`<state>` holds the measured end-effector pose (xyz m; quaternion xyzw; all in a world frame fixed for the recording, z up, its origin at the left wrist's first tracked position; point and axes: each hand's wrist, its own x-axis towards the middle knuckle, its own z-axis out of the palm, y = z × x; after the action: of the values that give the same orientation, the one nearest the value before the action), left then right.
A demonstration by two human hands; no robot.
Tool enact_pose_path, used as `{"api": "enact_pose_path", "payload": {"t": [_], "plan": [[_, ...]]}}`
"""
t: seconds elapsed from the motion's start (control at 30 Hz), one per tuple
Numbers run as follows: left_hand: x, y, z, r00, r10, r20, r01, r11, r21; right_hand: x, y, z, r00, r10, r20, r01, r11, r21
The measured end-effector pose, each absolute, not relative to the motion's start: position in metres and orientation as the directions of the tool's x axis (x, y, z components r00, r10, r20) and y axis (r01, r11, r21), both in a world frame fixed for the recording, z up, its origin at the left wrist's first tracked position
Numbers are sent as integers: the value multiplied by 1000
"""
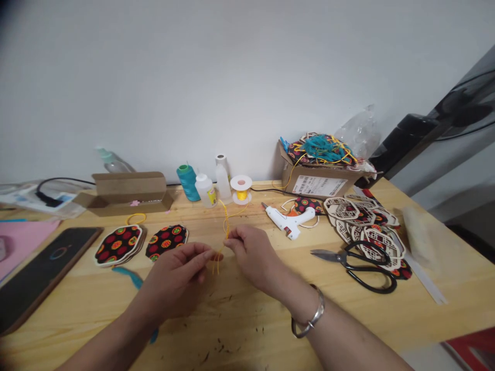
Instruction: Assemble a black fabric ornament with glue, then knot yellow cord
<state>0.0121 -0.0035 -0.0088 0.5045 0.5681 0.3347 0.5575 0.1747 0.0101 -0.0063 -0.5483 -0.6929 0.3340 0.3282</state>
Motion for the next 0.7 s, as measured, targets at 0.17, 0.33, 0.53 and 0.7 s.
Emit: {"api": "enact_pose_path", "payload": {"t": [0.17,0.33,0.53,0.7], "plan": [[15,-6,-6,121,955,-271,114,258,960,175,10,-8,-185,977,106,542,191,-818],[14,-7,-10,168,951,-259,150,235,960,174,7,-5,-222,967,122,521,224,-824],[11,-7,-12,220,945,-244,234,192,953,173,6,-3,-288,952,103,471,234,-850],[11,-5,-5,248,941,-232,235,174,956,173,6,-5,-301,948,104,476,244,-845]]}}
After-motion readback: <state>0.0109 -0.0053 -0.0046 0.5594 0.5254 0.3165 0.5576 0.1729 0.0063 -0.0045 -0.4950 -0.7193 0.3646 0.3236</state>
